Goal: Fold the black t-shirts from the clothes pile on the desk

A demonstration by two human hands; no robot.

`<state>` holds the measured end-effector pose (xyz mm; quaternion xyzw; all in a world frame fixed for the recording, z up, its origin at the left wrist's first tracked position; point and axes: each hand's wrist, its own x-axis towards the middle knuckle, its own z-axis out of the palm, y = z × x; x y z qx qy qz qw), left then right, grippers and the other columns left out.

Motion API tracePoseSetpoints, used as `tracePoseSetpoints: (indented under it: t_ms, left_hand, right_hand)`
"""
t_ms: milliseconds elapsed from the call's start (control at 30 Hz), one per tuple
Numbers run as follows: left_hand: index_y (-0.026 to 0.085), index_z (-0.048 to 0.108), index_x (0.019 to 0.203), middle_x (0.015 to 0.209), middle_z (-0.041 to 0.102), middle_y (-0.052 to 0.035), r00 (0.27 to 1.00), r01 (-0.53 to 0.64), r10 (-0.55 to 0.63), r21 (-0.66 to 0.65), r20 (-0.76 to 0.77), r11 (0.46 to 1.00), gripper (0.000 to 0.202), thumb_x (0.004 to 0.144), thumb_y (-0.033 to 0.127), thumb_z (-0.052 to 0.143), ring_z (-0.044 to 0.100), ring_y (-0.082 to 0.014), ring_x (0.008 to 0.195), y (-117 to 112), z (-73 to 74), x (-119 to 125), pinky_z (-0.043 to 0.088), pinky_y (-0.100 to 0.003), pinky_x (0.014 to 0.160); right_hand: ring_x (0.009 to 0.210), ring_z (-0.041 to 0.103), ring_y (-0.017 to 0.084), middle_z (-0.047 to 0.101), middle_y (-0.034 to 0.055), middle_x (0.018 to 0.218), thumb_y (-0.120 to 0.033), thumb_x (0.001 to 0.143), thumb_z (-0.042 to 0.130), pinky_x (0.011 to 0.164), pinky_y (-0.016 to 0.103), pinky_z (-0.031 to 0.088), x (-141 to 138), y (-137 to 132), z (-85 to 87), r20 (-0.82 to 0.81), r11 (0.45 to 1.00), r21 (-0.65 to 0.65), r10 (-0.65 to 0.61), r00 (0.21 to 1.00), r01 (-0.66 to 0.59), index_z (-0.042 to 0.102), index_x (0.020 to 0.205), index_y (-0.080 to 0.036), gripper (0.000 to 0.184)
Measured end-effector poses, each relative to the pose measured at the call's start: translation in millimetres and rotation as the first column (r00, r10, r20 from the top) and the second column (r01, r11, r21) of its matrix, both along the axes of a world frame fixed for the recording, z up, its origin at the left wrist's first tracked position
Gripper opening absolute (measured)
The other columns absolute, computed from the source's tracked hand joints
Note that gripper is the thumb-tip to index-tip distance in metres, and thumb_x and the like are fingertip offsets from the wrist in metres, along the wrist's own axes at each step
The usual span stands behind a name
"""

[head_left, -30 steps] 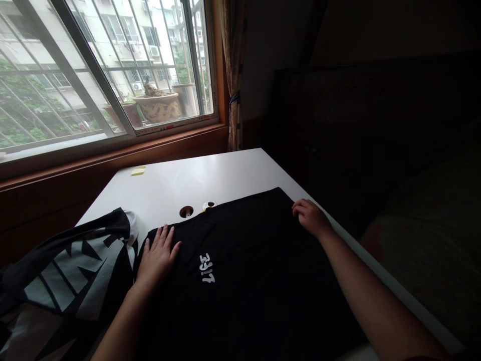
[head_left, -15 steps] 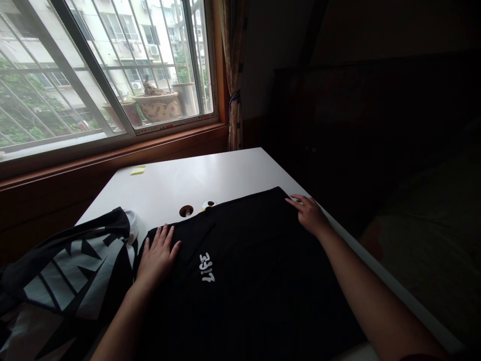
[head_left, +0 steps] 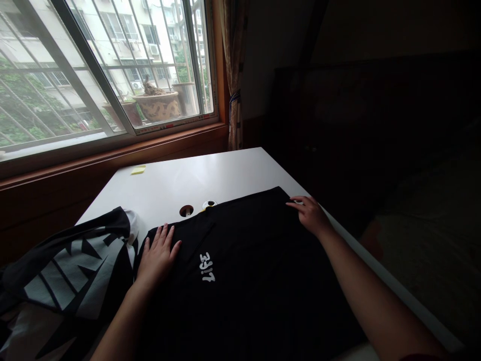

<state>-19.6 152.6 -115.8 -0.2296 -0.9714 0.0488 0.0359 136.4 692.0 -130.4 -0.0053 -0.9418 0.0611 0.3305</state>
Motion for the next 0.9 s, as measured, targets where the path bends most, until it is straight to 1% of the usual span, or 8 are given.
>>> tracePoseSetpoints:
  t_ms: [67,133,367,433,533,633,733,900]
  left_hand:
    - [0.019,0.023,0.161,0.169,0.014,-0.0060,1.000,-0.002,0.002,0.003,0.007,1.000,0.063,0.105,0.048,0.026,0.014,-0.0268,0.156,0,1.0,0,0.020,-0.054,0.123]
    - [0.019,0.023,0.161,0.169,0.013,-0.0056,1.000,-0.005,0.005,0.005,0.013,1.000,0.063,0.105,0.049,0.026,0.014,-0.0266,0.156,0,1.5,0,0.021,-0.053,0.123]
    - [0.020,0.022,0.161,0.169,0.013,-0.0056,1.000,-0.002,0.002,0.010,0.012,1.000,0.063,0.105,0.049,0.026,0.013,-0.0266,0.157,-1,0.3,-1,0.020,-0.053,0.123]
    - [0.020,0.022,0.161,0.169,0.013,-0.0056,1.000,-0.001,0.001,0.013,0.013,1.000,0.063,0.105,0.049,0.026,0.013,-0.0267,0.157,-1,0.5,0,0.020,-0.053,0.123]
    - [0.020,0.024,0.161,0.169,0.013,-0.0056,1.000,-0.001,0.000,0.015,0.013,1.000,0.063,0.105,0.049,0.026,0.014,-0.0269,0.156,-1,1.2,0,0.020,-0.053,0.123]
    - [0.020,0.024,0.161,0.169,0.013,-0.0056,1.000,0.002,-0.002,0.014,0.013,1.000,0.063,0.105,0.049,0.026,0.014,-0.0269,0.157,-1,1.4,0,0.021,-0.054,0.123]
    - [0.020,0.023,0.161,0.169,0.012,-0.0056,1.000,0.003,-0.003,0.010,0.014,1.000,0.063,0.105,0.049,0.027,0.013,-0.0268,0.157,-1,0.8,0,0.021,-0.054,0.123]
    - [0.020,0.023,0.161,0.169,0.012,-0.0057,1.000,0.004,-0.004,0.005,0.015,1.000,0.063,0.105,0.049,0.026,0.013,-0.0269,0.157,-2,0.2,-1,0.020,-0.055,0.123]
  right_hand:
    - [0.103,0.062,0.026,0.070,0.0040,0.110,0.002,0.078,0.052,0.094,0.044,0.054,1,-1,0.4,-0.016,1.000,-0.011,-0.004,1.000,0.003,0.081,0.097,-0.030,0.047]
    - [0.100,0.062,0.026,0.070,0.0036,0.103,0.001,0.079,0.054,0.090,0.042,0.055,3,-1,0.2,-0.020,1.000,-0.014,-0.004,1.000,0.004,0.080,0.086,-0.029,0.040]
    - [0.091,0.061,0.023,0.072,0.0016,0.088,-0.001,0.083,0.054,0.081,0.036,0.054,5,-5,0.8,0.006,1.000,0.004,0.010,1.000,-0.010,0.078,0.077,-0.027,0.036]
    - [0.090,0.062,0.023,0.073,0.0014,0.089,-0.002,0.084,0.055,0.078,0.036,0.054,7,-6,2.4,0.040,1.000,0.004,0.018,0.999,-0.018,0.079,0.079,-0.027,0.035]
    - [0.092,0.063,0.023,0.075,0.0019,0.096,-0.003,0.085,0.055,0.078,0.036,0.054,11,-6,4.0,0.084,0.999,0.037,0.019,0.996,-0.023,0.081,0.088,-0.027,0.036]
    - [0.097,0.063,0.024,0.075,0.0023,0.106,0.001,0.082,0.053,0.083,0.037,0.053,18,-5,3.1,0.113,0.994,0.111,0.000,0.994,-0.012,0.081,0.102,-0.028,0.045]
    - [0.100,0.063,0.024,0.074,0.0027,0.114,0.001,0.080,0.054,0.086,0.038,0.052,23,-5,2.0,0.131,0.983,0.177,-0.072,0.989,0.048,0.079,0.112,-0.028,0.050]
    - [0.104,0.062,0.027,0.072,0.0049,0.121,-0.005,0.082,0.055,0.085,0.041,0.050,26,-14,6.4,0.175,0.946,0.270,-0.234,0.956,0.182,0.075,0.120,-0.026,0.048]
